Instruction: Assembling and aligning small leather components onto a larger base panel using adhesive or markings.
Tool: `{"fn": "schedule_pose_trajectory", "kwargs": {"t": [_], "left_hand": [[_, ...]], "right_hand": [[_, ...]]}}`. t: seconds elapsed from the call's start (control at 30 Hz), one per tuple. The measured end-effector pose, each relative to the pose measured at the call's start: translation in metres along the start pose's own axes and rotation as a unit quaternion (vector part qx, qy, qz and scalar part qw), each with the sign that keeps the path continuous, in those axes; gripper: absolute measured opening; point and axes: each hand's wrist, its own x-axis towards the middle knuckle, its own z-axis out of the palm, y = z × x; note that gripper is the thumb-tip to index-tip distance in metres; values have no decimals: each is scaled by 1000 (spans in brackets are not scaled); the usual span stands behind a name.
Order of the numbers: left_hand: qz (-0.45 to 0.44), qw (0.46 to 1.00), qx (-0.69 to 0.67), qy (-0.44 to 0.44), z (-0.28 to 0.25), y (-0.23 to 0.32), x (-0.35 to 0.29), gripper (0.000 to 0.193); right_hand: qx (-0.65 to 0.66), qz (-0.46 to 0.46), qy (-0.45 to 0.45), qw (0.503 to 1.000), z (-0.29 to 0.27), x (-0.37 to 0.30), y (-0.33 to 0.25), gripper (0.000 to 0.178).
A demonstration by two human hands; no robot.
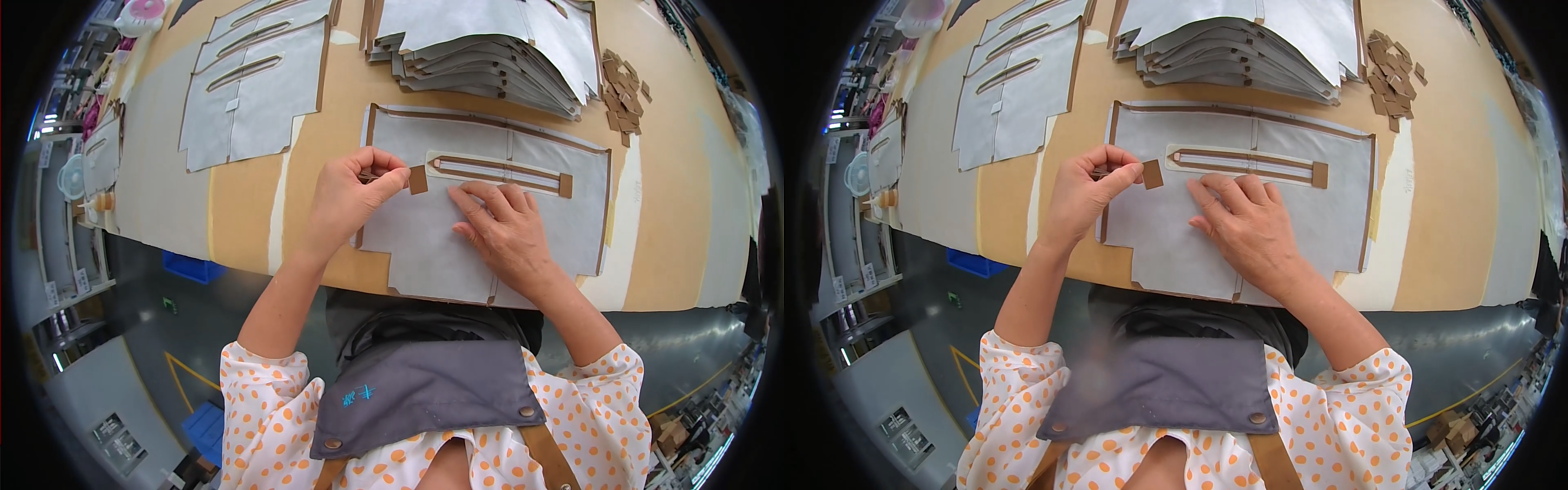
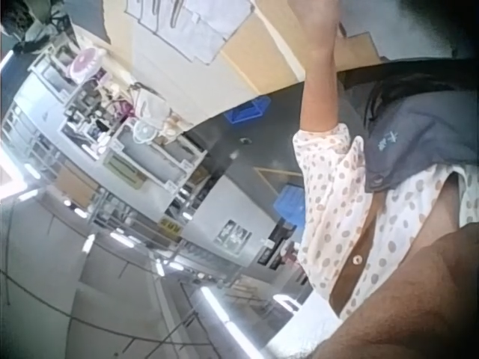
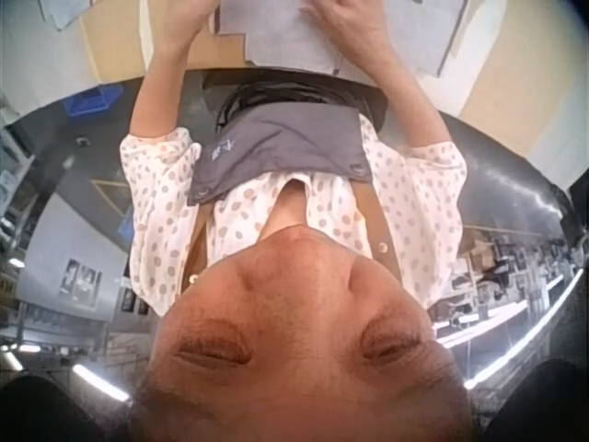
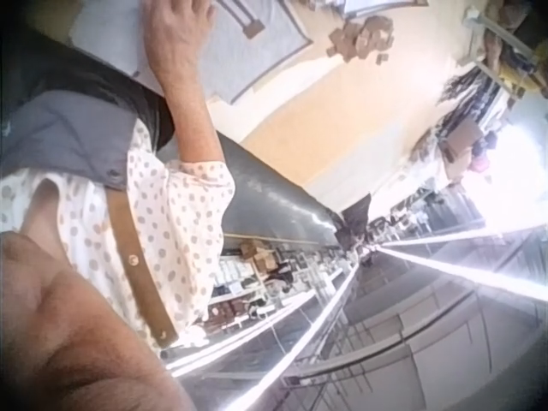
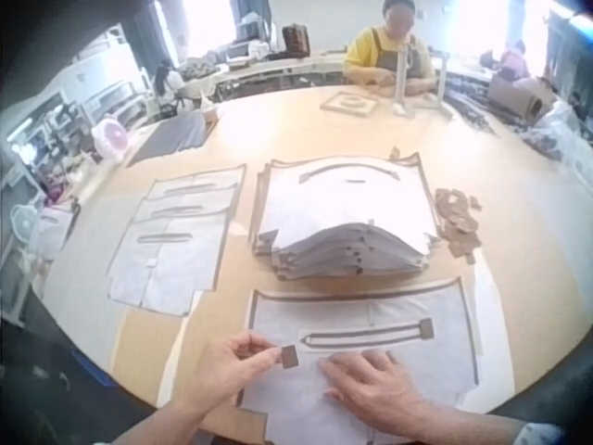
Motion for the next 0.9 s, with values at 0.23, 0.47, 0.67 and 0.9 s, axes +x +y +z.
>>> {"fn": "schedule_pose_trajectory", "kwargs": {"t": [0.23, 0.47, 0.67, 0.9], "left_hand": [[-24, 999, 38, -12, 5, 7, 23, 17], [-18, 996, 76, -41, 4, 8, 31, 14], [-38, 996, 70, -47, -1, 6, 27, 14], [-49, 997, 47, -28, -2, -1, 28, 14]], "right_hand": [[-24, -9, 7, 1000, 5, -2, 3, 51], [-17, -6, 9, 1000, 5, -3, 5, 50], [-20, 6, 7, 1000, 5, -3, 3, 50], [-27, 14, 9, 1000, 6, -2, 1, 50]]}}
